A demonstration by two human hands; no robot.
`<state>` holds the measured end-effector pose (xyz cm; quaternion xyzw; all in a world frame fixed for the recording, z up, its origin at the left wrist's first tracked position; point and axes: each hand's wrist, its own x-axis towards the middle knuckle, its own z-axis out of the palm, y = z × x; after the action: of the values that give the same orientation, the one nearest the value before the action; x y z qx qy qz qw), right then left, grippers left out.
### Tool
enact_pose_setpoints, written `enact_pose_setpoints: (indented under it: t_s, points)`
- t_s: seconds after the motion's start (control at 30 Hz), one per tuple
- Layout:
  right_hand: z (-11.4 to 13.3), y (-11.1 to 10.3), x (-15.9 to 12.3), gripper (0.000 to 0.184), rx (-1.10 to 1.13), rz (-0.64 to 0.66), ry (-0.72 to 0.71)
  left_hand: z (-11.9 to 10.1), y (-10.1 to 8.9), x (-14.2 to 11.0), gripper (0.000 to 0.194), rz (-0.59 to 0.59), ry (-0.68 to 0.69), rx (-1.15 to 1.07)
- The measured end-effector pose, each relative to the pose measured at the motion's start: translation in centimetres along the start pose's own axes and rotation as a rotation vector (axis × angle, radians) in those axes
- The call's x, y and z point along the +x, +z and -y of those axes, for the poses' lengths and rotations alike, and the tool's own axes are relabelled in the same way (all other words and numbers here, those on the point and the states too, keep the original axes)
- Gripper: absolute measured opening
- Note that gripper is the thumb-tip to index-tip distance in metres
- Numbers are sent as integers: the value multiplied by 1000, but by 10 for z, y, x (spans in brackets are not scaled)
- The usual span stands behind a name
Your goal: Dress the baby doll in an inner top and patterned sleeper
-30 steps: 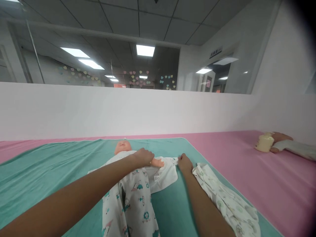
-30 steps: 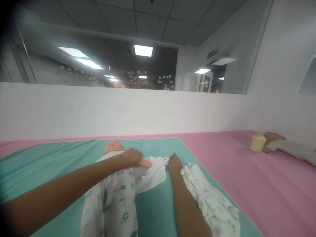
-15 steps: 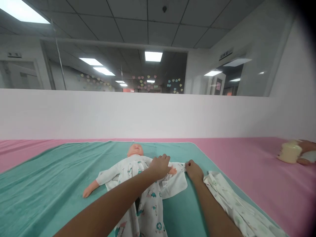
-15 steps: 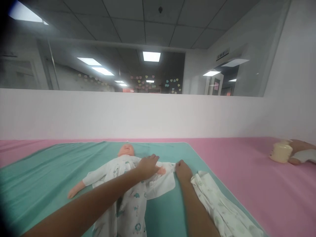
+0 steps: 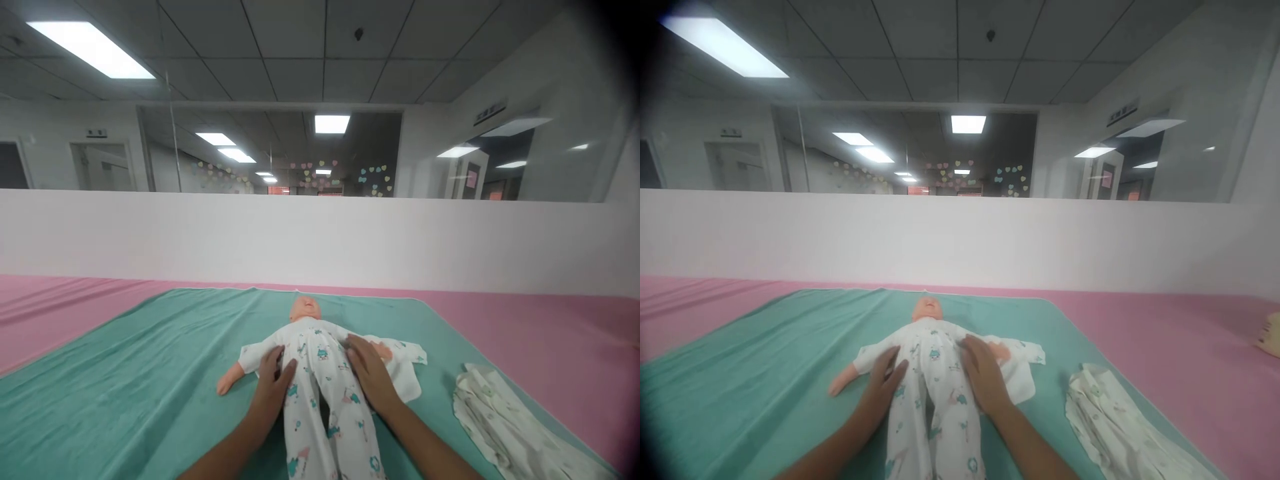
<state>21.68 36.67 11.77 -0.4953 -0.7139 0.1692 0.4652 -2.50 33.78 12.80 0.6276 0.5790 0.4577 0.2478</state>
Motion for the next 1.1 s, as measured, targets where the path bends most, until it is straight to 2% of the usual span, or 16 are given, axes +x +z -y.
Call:
enact_pose_setpoints:
  t_s: [0.1, 0.2, 0.27, 0.47, 0.63, 0.8, 1.1]
  points:
    - [15, 13, -9, 49, 203, 121, 89, 9, 3, 4, 55, 63, -114, -79]
    - [18, 13, -9, 53, 298, 176, 228, 7, 0, 6, 62, 142, -111, -89]
    - [15, 12, -6, 55, 306, 195, 272, 6, -2, 5, 64, 168, -82, -74]
    - [-2, 18, 6, 66, 374, 203, 272, 7, -5, 7, 66, 183, -19, -17]
    - [-3, 14, 5, 58, 504, 224, 252, 0, -9, 7, 69, 260, 3, -129]
    - [0, 13, 2, 53, 538, 208, 281, 0, -14, 7, 69, 320, 43, -197]
    - [2, 13, 0, 46, 488, 191, 282, 4, -12, 7, 68, 252, 51, -199]
